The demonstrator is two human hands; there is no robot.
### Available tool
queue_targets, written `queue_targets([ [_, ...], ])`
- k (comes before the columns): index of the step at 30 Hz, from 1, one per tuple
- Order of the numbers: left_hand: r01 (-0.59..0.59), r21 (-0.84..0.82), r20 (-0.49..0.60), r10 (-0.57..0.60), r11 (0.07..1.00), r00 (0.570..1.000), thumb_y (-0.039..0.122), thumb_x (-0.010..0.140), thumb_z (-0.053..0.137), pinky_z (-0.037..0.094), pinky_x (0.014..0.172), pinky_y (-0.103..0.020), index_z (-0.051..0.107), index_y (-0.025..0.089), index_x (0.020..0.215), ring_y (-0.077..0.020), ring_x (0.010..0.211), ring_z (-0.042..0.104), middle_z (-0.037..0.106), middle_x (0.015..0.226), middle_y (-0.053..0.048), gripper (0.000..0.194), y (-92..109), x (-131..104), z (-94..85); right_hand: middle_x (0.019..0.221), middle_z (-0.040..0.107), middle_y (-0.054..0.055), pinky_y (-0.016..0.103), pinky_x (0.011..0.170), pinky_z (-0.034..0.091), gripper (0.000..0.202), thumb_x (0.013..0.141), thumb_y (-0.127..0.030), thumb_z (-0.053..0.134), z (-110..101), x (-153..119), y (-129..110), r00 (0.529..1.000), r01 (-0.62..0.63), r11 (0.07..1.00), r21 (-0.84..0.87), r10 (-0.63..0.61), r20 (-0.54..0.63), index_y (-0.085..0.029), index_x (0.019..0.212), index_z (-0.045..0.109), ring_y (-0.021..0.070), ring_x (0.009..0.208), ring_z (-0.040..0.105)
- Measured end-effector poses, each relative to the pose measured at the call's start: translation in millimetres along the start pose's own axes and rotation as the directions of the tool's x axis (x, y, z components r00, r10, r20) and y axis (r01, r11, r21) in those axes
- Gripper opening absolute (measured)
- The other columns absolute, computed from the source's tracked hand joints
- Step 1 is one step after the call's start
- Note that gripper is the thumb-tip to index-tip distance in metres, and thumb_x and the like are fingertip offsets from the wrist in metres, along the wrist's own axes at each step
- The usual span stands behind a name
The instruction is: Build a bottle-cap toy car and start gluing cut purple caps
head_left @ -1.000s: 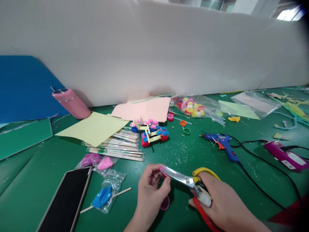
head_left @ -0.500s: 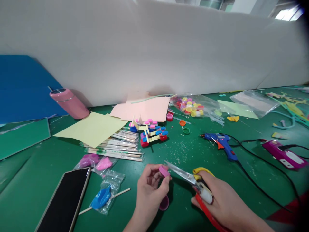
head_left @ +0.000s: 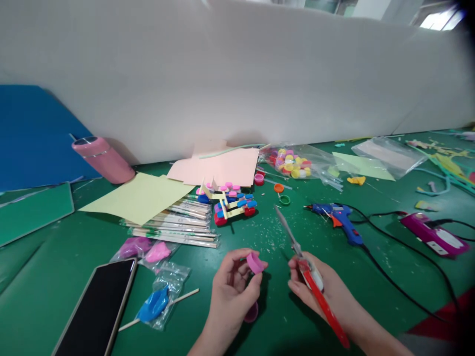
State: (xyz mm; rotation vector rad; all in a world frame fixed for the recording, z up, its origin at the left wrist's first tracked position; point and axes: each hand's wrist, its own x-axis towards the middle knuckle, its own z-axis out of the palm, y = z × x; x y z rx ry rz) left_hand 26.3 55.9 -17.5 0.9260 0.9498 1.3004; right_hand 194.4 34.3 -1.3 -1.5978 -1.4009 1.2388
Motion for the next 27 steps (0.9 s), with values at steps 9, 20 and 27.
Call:
queue_targets([
  [9,-0.323,0.389,0.188,0.269,0.863,0.945,0.006,0.068,0.058,0.047,0.082,-0.032,0.059,0.022,0.096,-0.0195,0.092,0.059,0.062,0.095,-0.007,0.032,-8,-1,-11.3,0.070,0.058,-0.002,0.023,0.056,0.050,0.022,0.067,-0.032,0.063,36,17,-31,0.995,0.089,0.964,0.251,-0.077,-0.058,-0.021,0.078,0.048,0.0126,0.060,0.058],
  [20,0.297,-0.093,0.166,-0.280,0.950,0.946,0.027,0.068,0.065,0.047,0.082,-0.033,0.063,0.013,0.097,-0.0223,0.087,0.064,0.069,0.093,-0.012,0.032,8,2,-4.3,0.071,0.055,-0.004,0.021,0.058,0.047,0.026,0.066,-0.022,0.066,29,16,-19,0.991,0.112,0.949,0.294,-0.129,0.040,-0.022,0.084,0.047,0.0102,0.061,0.055],
  [27,0.229,-0.058,0.017,-0.228,0.972,0.973,0.020,0.060,0.072,0.050,0.071,-0.028,0.064,0.015,0.092,-0.0177,0.073,0.065,0.069,0.080,-0.007,0.033,7,2,-2.9,0.076,0.056,-0.002,0.021,0.057,0.047,0.022,0.069,-0.022,0.064,23,18,-11,0.985,0.170,0.968,0.187,-0.171,-0.009,-0.021,0.084,0.049,0.0108,0.062,0.055],
])
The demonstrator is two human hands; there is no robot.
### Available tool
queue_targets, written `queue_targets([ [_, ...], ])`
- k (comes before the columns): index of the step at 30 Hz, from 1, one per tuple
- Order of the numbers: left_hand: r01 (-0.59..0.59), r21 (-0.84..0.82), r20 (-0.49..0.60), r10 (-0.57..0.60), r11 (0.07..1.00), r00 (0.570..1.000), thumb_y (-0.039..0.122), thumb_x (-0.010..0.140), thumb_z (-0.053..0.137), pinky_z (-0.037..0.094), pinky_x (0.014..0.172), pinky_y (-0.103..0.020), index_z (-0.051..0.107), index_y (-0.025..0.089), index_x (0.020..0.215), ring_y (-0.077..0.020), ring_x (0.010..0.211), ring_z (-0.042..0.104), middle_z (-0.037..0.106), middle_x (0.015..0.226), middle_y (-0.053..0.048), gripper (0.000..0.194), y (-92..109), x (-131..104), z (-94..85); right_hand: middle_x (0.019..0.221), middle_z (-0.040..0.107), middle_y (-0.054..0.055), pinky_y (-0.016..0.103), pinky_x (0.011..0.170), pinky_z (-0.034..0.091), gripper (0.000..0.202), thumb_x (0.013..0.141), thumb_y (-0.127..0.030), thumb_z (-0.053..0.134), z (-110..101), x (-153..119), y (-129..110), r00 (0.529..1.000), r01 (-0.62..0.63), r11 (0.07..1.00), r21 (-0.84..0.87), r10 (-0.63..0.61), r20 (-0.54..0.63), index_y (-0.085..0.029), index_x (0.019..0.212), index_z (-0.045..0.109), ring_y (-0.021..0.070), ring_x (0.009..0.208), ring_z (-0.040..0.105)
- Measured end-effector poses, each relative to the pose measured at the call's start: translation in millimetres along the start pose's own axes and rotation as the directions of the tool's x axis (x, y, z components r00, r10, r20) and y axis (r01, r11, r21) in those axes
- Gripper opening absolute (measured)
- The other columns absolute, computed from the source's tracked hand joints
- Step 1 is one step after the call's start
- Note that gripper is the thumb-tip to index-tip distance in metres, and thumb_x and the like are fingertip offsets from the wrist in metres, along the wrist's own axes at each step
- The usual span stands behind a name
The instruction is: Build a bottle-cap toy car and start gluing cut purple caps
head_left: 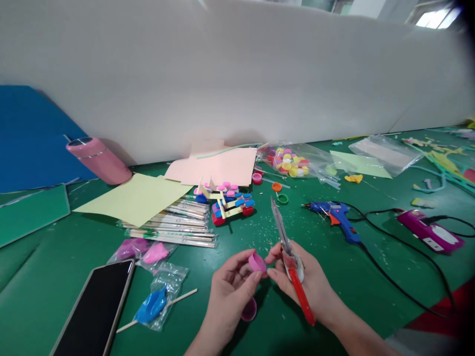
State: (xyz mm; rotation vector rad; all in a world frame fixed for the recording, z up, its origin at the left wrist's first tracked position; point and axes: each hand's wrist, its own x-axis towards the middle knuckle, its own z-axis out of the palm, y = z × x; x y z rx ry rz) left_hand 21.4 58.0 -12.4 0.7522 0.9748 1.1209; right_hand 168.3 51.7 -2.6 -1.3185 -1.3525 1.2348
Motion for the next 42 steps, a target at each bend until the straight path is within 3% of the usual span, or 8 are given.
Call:
queue_targets([
  [3,-0.114,0.094,-0.052,0.119,0.989,0.992,0.022,0.060,0.071,0.051,0.065,-0.026,0.065,0.016,0.091,-0.0162,0.068,0.063,0.066,0.078,-0.005,0.032,-4,0,-1.0,0.079,0.057,0.001,0.025,0.063,0.049,0.023,0.069,-0.027,0.064,-5,0,4,0.999,-0.022,1.000,-0.012,0.021,-0.029,-0.020,0.086,0.049,0.0149,0.072,0.058],
  [11,-0.425,0.460,0.171,0.392,0.780,0.904,0.013,0.063,0.063,0.050,0.061,-0.027,0.065,0.018,0.093,-0.0153,0.063,0.059,0.063,0.071,-0.005,0.030,-5,3,-4.0,0.074,0.057,-0.001,0.023,0.059,0.048,0.023,0.071,-0.028,0.063,3,0,-9,0.999,-0.011,0.998,-0.069,0.015,0.050,-0.019,0.086,0.050,0.0126,0.063,0.056],
  [14,-0.422,0.456,0.167,0.391,0.783,0.905,0.013,0.064,0.062,0.049,0.060,-0.026,0.065,0.017,0.092,-0.0152,0.063,0.058,0.063,0.071,-0.005,0.028,-8,4,-4.7,0.071,0.055,-0.002,0.022,0.057,0.047,0.018,0.075,-0.029,0.058,5,2,-6,0.999,-0.002,0.993,-0.118,0.007,0.042,-0.019,0.087,0.049,0.0121,0.061,0.055],
  [21,-0.306,0.308,0.007,0.320,0.901,0.948,0.015,0.065,0.063,0.049,0.066,-0.025,0.062,0.016,0.093,-0.0144,0.068,0.059,0.061,0.078,-0.005,0.028,-11,1,-0.1,0.069,0.050,-0.002,0.023,0.055,0.044,0.018,0.077,-0.029,0.054,-11,4,6,0.996,-0.049,0.983,-0.177,0.037,-0.076,-0.020,0.090,0.046,0.0126,0.060,0.053],
  [25,-0.299,0.306,-0.096,0.342,0.904,0.935,0.016,0.065,0.063,0.047,0.068,-0.023,0.058,0.017,0.091,-0.0132,0.068,0.060,0.063,0.076,-0.002,0.026,-11,0,3.0,0.064,0.048,-0.005,0.021,0.051,0.040,0.018,0.073,-0.030,0.059,-22,-5,-3,0.997,-0.073,0.940,-0.333,0.070,-0.024,-0.021,0.083,0.047,0.0111,0.054,0.046],
  [29,-0.304,0.398,-0.091,0.367,0.865,0.926,0.016,0.066,0.062,0.046,0.067,-0.023,0.057,0.018,0.088,-0.0137,0.070,0.060,0.062,0.076,-0.002,0.022,-9,0,1.1,0.065,0.053,-0.005,0.022,0.049,0.036,0.021,0.071,-0.034,0.061,-31,-17,-10,0.989,-0.061,0.842,-0.536,0.125,0.084,-0.023,0.079,0.045,0.0118,0.053,0.047],
  [33,-0.329,0.460,-0.042,0.390,0.825,0.920,0.014,0.067,0.061,0.046,0.064,-0.023,0.055,0.019,0.088,-0.0148,0.074,0.059,0.060,0.085,-0.003,0.022,-4,2,-2.9,0.070,0.059,-0.003,0.024,0.051,0.035,0.029,0.066,-0.039,0.063,-36,-28,-8,0.978,-0.103,0.714,-0.692,0.199,0.060,-0.023,0.084,0.045,0.0148,0.057,0.052],
  [42,-0.381,0.476,0.009,0.429,0.792,0.903,0.012,0.070,0.058,0.046,0.064,-0.024,0.054,0.023,0.091,-0.0161,0.083,0.057,0.056,0.093,-0.004,0.024,-10,2,-9.6,0.073,0.060,-0.001,0.026,0.054,0.034,0.033,0.061,-0.036,0.066,-30,-29,-14,0.953,-0.184,0.614,-0.767,0.304,0.015,-0.022,0.084,0.047,0.0174,0.063,0.053],
])
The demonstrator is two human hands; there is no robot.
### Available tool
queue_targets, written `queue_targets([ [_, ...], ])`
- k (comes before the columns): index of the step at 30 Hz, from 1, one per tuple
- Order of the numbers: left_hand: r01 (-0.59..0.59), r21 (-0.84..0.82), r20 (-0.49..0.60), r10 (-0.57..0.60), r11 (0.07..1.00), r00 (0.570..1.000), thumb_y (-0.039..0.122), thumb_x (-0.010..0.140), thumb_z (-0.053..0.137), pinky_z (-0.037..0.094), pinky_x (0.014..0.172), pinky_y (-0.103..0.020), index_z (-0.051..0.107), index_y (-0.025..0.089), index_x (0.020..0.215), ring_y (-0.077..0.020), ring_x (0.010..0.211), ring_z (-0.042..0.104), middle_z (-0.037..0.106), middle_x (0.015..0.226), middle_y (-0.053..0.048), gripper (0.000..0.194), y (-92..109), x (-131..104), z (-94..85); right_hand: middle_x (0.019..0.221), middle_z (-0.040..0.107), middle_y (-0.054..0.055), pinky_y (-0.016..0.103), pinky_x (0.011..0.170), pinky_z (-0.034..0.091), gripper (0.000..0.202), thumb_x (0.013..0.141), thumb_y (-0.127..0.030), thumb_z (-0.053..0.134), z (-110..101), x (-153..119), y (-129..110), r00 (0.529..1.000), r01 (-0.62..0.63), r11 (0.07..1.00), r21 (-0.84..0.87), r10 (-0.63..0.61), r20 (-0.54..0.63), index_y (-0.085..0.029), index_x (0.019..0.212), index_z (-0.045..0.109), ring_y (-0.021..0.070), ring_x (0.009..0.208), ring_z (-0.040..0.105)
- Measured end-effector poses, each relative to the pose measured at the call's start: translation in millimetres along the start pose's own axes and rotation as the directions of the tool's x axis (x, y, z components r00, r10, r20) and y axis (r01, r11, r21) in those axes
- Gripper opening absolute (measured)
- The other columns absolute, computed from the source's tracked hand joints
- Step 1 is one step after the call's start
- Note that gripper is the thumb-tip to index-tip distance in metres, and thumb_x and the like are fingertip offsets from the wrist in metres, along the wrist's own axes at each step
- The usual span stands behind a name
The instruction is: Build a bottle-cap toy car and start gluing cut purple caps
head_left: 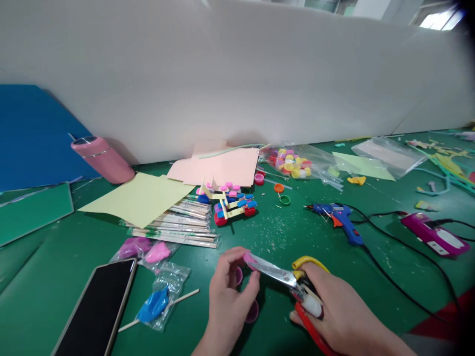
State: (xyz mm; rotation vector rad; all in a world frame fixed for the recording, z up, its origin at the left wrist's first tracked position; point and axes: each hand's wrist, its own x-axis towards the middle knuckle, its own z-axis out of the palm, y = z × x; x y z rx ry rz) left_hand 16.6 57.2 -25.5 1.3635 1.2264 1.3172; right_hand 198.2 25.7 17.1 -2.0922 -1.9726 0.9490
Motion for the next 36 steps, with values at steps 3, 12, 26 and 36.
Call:
queue_targets([
  [3,-0.006,-0.003,-0.004,0.006,1.000,1.000,0.012,0.070,0.058,0.046,0.065,-0.025,0.054,0.022,0.091,-0.0171,0.085,0.056,0.056,0.095,-0.005,0.024,-2,0,0.0,0.074,0.060,0.000,0.026,0.055,0.034,0.034,0.061,-0.038,0.066,1,1,2,1.000,0.019,1.000,-0.002,-0.019,-0.015,-0.022,0.085,0.047,0.0178,0.064,0.053],
  [12,-0.038,-0.014,-0.007,0.038,0.999,0.999,0.011,0.069,0.059,0.047,0.065,-0.025,0.053,0.023,0.089,-0.0173,0.085,0.057,0.056,0.095,-0.005,0.024,-5,1,0.2,0.074,0.060,-0.002,0.025,0.054,0.034,0.033,0.064,-0.043,0.064,6,2,10,0.995,0.085,0.996,0.018,-0.084,-0.047,-0.023,0.083,0.047,0.0167,0.062,0.053],
  [26,-0.059,-0.059,-0.029,0.058,0.997,0.998,0.008,0.068,0.060,0.048,0.065,-0.024,0.054,0.024,0.088,-0.0156,0.083,0.058,0.055,0.096,-0.004,0.027,-6,0,1.4,0.069,0.060,-0.003,0.023,0.050,0.030,0.031,0.064,-0.044,0.064,4,2,9,0.998,0.056,0.998,0.029,-0.056,0.006,-0.023,0.076,0.047,0.0149,0.057,0.051],
  [36,-0.038,-0.077,-0.068,0.033,0.996,0.997,0.010,0.064,0.063,0.049,0.064,-0.025,0.056,0.021,0.082,-0.0164,0.081,0.059,0.057,0.092,-0.005,0.022,-2,1,2.8,0.068,0.061,-0.001,0.025,0.050,0.031,0.031,0.068,-0.049,0.060,8,3,13,0.998,0.054,0.998,0.041,-0.055,0.017,-0.022,0.073,0.047,0.0168,0.057,0.053],
])
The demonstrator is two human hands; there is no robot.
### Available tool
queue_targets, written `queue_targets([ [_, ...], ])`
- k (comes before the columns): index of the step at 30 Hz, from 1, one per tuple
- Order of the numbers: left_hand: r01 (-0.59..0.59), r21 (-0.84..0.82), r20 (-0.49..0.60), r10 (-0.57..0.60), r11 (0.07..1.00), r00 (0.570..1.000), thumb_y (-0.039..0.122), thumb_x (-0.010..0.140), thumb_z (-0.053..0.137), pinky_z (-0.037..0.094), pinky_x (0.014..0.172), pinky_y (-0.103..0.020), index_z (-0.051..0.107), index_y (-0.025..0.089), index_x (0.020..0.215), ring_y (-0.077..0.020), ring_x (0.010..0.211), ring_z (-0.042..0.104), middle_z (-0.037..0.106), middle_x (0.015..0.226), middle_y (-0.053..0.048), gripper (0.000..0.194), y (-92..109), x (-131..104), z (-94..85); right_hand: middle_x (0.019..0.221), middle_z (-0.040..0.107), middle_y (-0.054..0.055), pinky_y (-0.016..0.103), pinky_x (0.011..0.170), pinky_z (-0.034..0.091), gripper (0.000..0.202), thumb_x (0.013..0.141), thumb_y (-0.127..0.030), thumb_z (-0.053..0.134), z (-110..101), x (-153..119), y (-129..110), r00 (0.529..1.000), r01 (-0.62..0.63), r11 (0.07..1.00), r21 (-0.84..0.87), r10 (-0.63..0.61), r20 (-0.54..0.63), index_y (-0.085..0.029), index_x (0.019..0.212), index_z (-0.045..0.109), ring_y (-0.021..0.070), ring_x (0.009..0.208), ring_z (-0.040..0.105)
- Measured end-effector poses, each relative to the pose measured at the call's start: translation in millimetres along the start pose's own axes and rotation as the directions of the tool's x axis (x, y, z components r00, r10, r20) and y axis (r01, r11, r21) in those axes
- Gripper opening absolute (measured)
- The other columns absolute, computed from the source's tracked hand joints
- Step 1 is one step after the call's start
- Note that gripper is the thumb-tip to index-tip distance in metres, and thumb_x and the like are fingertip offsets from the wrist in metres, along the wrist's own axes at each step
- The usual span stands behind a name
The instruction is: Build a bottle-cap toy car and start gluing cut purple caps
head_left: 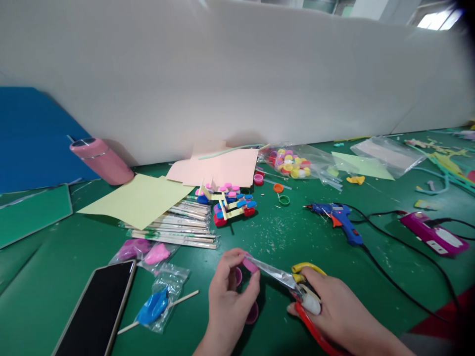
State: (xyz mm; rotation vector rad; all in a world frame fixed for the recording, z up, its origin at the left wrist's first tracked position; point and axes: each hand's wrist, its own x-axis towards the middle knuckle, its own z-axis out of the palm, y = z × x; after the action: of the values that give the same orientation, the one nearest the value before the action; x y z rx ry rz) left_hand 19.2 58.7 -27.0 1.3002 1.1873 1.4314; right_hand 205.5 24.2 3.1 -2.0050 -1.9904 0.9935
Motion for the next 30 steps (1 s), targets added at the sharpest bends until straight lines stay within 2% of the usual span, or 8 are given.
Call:
queue_targets([
  [7,0.041,-0.014,0.020,-0.041,0.999,0.999,0.011,0.067,0.062,0.048,0.062,-0.023,0.055,0.020,0.084,-0.0154,0.080,0.057,0.057,0.089,-0.004,0.020,4,2,-0.3,0.067,0.058,-0.001,0.025,0.051,0.036,0.022,0.077,-0.042,0.052,3,4,9,0.994,0.002,0.985,0.170,0.017,-0.109,-0.022,0.081,0.045,0.0160,0.056,0.052],
  [14,0.076,-0.023,0.034,-0.075,0.997,0.997,0.013,0.069,0.060,0.047,0.063,-0.022,0.053,0.020,0.086,-0.0139,0.079,0.056,0.055,0.089,-0.004,0.020,4,1,0.4,0.065,0.051,-0.004,0.022,0.050,0.037,0.020,0.079,-0.041,0.050,0,5,-3,0.994,0.075,0.962,0.263,-0.051,-0.096,-0.023,0.077,0.041,0.0124,0.054,0.046],
  [17,0.147,-0.054,0.011,-0.146,0.988,0.989,0.015,0.067,0.062,0.046,0.060,-0.021,0.054,0.019,0.084,-0.0128,0.073,0.057,0.057,0.085,-0.003,0.019,6,2,2.2,0.068,0.054,-0.004,0.022,0.052,0.037,0.023,0.072,-0.037,0.058,1,3,-10,0.997,0.067,0.972,0.226,-0.055,-0.060,-0.023,0.081,0.043,0.0128,0.057,0.049],
  [21,0.176,-0.111,-0.038,-0.181,0.978,0.983,0.014,0.065,0.063,0.046,0.061,-0.021,0.055,0.018,0.083,-0.0118,0.069,0.057,0.058,0.080,-0.001,0.020,10,2,3.8,0.066,0.057,-0.004,0.023,0.049,0.032,0.030,0.062,-0.034,0.065,0,0,-17,1.000,-0.018,0.996,0.091,0.020,-0.014,-0.023,0.081,0.043,0.0137,0.054,0.050],
  [25,0.170,-0.074,-0.017,-0.172,0.983,0.985,0.015,0.065,0.063,0.047,0.062,-0.023,0.057,0.018,0.082,-0.0136,0.071,0.058,0.058,0.080,-0.002,0.019,10,4,2.0,0.070,0.059,-0.001,0.024,0.050,0.031,0.032,0.060,-0.035,0.066,-2,-3,-18,0.999,-0.045,0.999,0.015,0.045,-0.019,-0.022,0.080,0.044,0.0155,0.058,0.051],
  [30,0.133,-0.044,0.012,-0.133,0.990,0.991,0.014,0.064,0.062,0.048,0.061,-0.024,0.056,0.019,0.082,-0.0160,0.077,0.058,0.057,0.086,-0.004,0.019,5,4,-0.8,0.072,0.059,-0.001,0.024,0.052,0.031,0.030,0.062,-0.036,0.064,-2,-2,-14,0.999,-0.016,1.000,0.014,0.016,-0.040,-0.022,0.081,0.045,0.0162,0.060,0.052],
])
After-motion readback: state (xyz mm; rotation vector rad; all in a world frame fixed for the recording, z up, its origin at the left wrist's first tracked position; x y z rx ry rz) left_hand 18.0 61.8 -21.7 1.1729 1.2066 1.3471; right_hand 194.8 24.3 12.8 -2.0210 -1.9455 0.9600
